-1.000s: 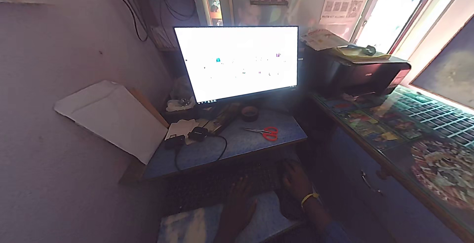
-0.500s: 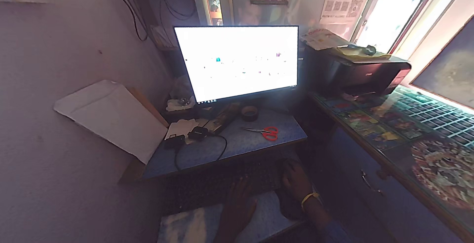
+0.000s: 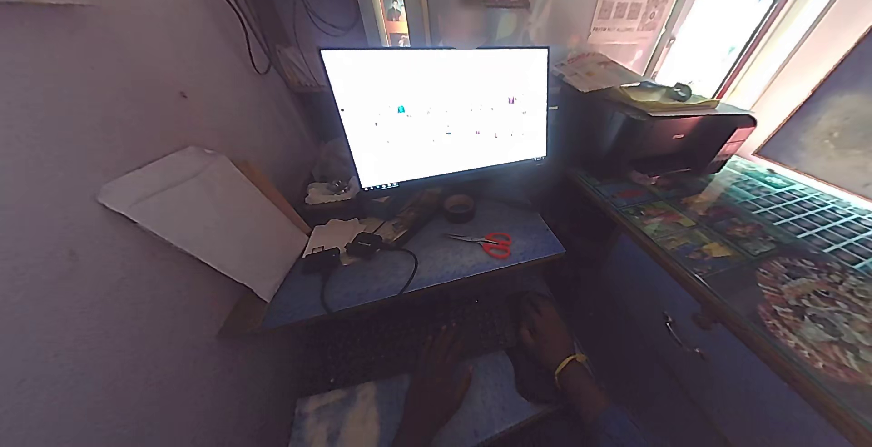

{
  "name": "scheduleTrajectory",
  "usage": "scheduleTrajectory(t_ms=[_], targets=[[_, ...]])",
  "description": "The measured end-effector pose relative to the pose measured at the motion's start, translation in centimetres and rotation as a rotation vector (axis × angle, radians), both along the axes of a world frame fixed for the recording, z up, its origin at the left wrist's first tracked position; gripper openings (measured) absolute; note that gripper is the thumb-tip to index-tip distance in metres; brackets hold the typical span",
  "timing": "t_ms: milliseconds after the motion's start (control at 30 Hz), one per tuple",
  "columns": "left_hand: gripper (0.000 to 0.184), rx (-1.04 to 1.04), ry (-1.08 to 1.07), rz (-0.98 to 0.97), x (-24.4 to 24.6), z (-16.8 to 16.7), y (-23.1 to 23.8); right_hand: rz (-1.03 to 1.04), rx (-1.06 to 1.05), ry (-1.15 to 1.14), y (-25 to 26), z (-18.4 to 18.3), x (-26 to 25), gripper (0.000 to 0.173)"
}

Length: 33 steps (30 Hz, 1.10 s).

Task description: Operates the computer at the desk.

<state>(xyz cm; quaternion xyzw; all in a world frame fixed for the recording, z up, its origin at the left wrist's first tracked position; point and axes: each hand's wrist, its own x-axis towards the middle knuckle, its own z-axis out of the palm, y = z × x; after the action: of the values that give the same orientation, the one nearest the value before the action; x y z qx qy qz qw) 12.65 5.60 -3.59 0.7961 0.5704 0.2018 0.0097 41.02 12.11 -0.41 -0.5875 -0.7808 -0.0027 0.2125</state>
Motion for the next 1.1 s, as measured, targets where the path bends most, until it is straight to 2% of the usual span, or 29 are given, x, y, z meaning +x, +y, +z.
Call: scheduleTrajectory(t_ms=[800,967,1100], targets=[[0.065,0.003,-0.023,-0.011,-0.03,-0.20,-0.05,0.010,-0.035,0.020,-0.39,0.37,-0.04,0.045],[0.065,-0.004,-0.017,-0.013,-0.13,-0.23,-0.04,-0.102,-0.113,0.004,-0.06,0.70,-0.26,0.047],[0.066,0.003,-0.013,-0.002,0.05,0.20,-0.03,-0.102,0.002,-0.003,0.07,0.14,-0.13,0.052]])
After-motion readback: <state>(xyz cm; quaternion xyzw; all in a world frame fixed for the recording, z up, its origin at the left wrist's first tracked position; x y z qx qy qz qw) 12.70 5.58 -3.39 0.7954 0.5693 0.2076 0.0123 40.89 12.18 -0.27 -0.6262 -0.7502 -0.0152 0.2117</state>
